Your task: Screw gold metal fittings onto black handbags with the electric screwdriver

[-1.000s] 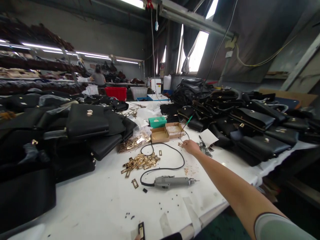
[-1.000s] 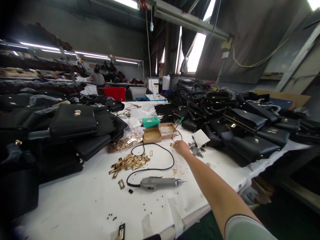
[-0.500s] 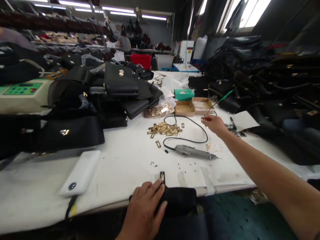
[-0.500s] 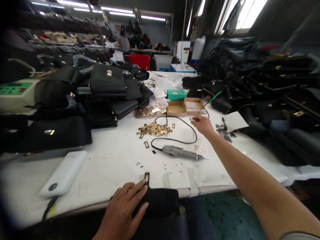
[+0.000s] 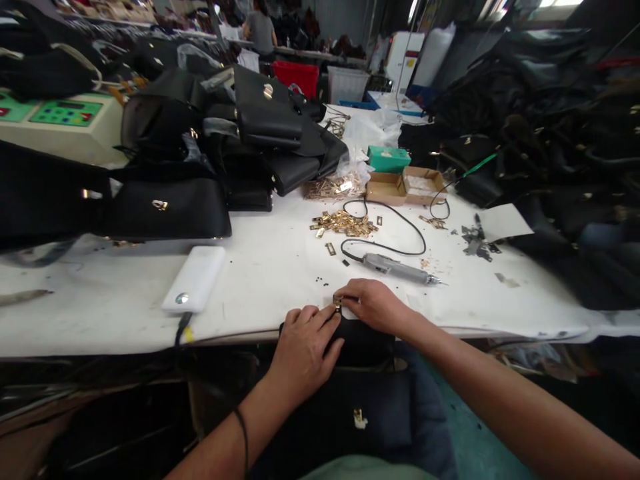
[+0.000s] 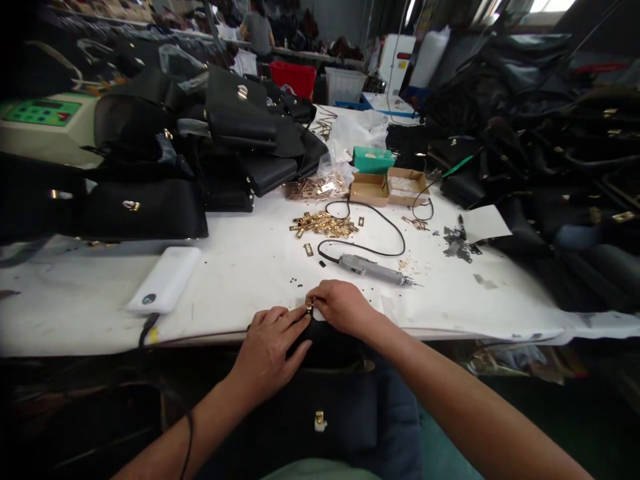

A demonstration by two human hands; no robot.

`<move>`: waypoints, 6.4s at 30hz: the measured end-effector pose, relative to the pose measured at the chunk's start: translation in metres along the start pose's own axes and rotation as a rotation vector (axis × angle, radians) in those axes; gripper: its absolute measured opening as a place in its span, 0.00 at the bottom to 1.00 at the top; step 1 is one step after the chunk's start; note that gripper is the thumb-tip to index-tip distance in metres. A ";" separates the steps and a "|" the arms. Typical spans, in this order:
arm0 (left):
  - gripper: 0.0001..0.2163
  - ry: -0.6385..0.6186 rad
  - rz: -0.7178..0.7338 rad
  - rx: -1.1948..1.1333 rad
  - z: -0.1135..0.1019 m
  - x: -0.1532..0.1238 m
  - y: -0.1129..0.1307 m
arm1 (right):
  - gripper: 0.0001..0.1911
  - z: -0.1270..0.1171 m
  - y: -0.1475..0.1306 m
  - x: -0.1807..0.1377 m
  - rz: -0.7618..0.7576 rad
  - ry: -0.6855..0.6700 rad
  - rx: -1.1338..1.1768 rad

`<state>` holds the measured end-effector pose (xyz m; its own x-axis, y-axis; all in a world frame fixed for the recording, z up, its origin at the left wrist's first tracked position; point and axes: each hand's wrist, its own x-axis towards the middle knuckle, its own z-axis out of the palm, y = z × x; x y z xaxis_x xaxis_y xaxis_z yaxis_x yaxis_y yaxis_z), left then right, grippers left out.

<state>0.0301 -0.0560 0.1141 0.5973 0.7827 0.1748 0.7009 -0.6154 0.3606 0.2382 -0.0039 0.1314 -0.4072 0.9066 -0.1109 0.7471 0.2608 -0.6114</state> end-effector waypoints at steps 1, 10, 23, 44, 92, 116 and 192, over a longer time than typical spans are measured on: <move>0.17 0.003 -0.002 -0.004 -0.001 0.000 0.000 | 0.12 -0.001 0.000 0.000 -0.015 -0.019 -0.075; 0.17 0.051 -0.025 -0.074 0.005 -0.008 -0.005 | 0.07 -0.008 0.000 0.004 0.130 0.098 0.241; 0.17 0.061 -0.016 -0.083 0.006 -0.008 -0.007 | 0.04 0.017 -0.004 0.009 0.263 0.192 0.575; 0.16 0.011 0.005 -0.044 0.004 -0.003 -0.009 | 0.09 0.016 0.005 0.012 0.397 0.122 0.756; 0.18 0.003 -0.003 -0.073 0.002 0.002 -0.009 | 0.10 0.013 0.003 0.010 0.206 0.108 0.281; 0.22 -0.060 0.008 0.008 -0.004 0.009 -0.009 | 0.07 0.011 0.004 0.006 0.289 0.136 0.347; 0.24 0.042 -0.066 -0.107 0.012 0.002 0.000 | 0.21 0.016 -0.038 0.054 0.189 0.786 0.903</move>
<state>0.0358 -0.0552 0.1035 0.5331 0.8257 0.1846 0.6912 -0.5509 0.4677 0.1792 0.0299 0.1363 0.3334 0.9411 0.0570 -0.0031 0.0615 -0.9981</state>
